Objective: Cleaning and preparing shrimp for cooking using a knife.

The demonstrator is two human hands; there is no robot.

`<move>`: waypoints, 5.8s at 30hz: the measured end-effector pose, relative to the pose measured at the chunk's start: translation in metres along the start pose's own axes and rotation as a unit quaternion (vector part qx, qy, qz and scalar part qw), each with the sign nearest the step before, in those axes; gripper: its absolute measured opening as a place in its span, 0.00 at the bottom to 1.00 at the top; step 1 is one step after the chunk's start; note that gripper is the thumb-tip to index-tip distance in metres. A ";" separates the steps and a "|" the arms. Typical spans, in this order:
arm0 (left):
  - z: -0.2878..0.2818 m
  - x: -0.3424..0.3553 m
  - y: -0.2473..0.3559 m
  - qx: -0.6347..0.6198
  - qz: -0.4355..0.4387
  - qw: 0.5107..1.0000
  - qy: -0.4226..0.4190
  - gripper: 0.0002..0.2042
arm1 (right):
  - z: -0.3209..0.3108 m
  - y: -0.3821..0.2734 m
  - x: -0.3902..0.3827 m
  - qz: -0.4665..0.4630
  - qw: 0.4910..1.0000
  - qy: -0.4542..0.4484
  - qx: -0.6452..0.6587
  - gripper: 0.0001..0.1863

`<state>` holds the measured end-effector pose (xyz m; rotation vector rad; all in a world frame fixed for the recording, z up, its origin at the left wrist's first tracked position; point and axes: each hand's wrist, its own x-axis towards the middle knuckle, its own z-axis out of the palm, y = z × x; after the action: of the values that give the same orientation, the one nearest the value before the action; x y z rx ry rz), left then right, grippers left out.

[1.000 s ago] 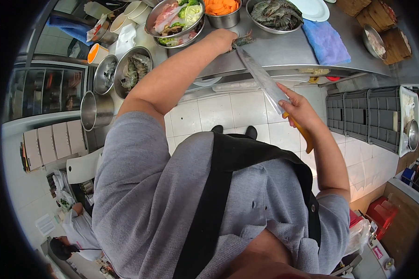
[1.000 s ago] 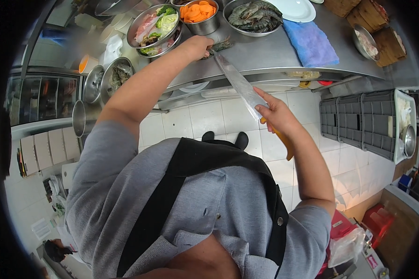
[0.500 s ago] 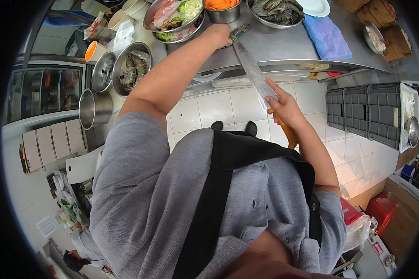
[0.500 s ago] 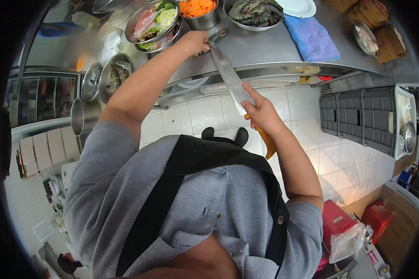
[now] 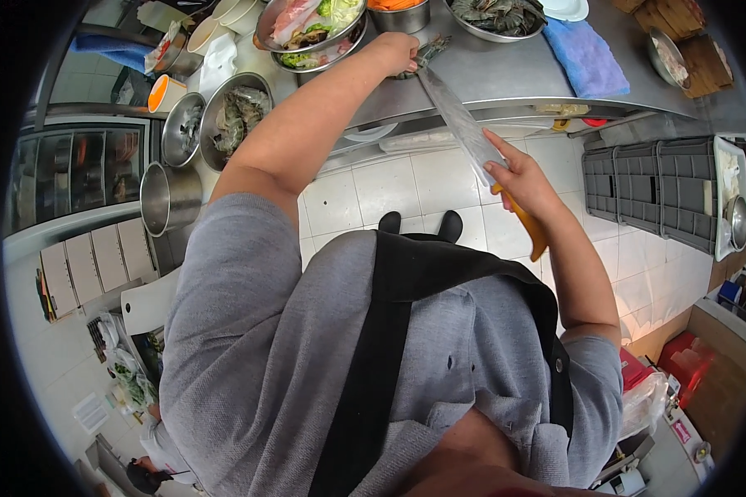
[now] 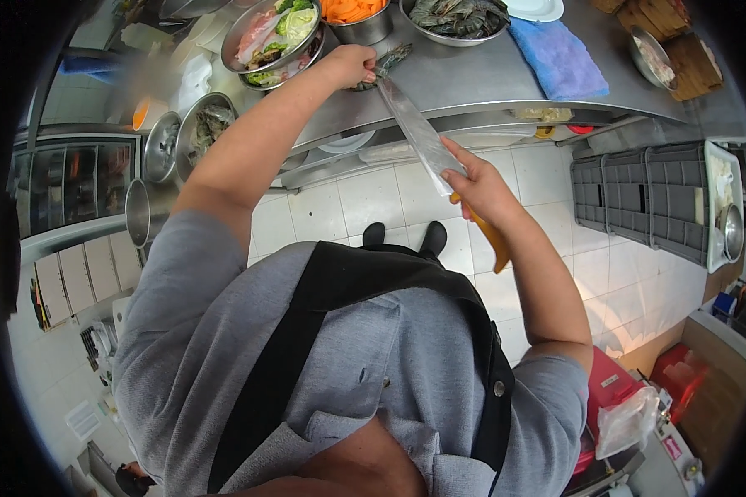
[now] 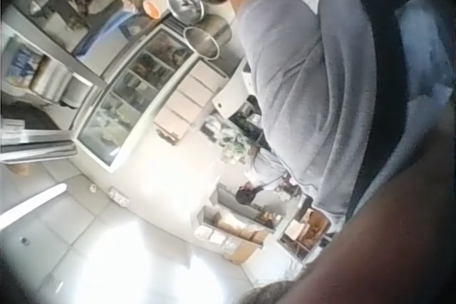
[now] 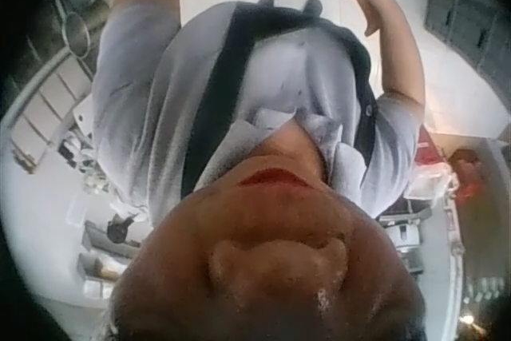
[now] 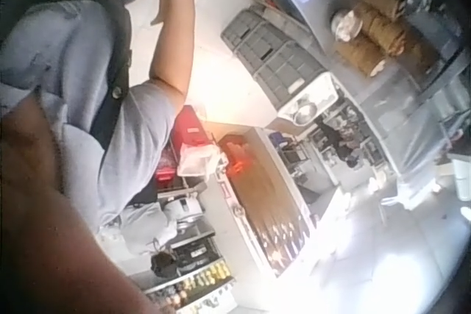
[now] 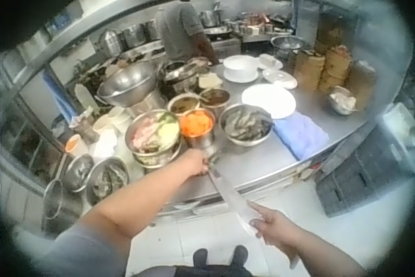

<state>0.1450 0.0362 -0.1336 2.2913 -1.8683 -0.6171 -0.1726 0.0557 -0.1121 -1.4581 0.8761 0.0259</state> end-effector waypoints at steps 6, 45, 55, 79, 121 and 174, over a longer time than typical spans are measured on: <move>0.006 -0.001 -0.010 -0.070 -0.081 0.994 -0.029 0.09 | 0.020 0.000 -0.006 0.027 0.999 0.014 0.018 0.30; -0.010 -0.013 -0.009 0.079 0.034 0.990 -0.113 0.10 | 0.064 -0.003 -0.006 0.022 0.997 0.047 0.050 0.30; -0.005 -0.015 -0.015 -0.031 -0.045 0.992 -0.115 0.09 | 0.075 -0.002 -0.005 -0.008 0.996 0.055 0.070 0.30; 0.009 -0.043 -0.018 -0.180 -0.108 0.978 0.010 0.11 | 0.108 0.009 -0.004 -0.007 0.994 0.082 0.070 0.31; 0.010 -0.093 -0.006 -0.779 -0.044 0.623 0.054 0.03 | 0.076 0.060 -0.036 -0.123 0.987 0.100 -0.031 0.30; -0.018 -0.046 0.014 0.113 0.310 0.944 0.008 0.15 | 0.015 0.107 -0.045 -0.107 0.970 0.213 0.047 0.31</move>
<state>0.1322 0.0746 -0.1021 1.6296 -2.5753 -0.3000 -0.2517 0.1087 -0.1801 -1.4855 1.0428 -0.5001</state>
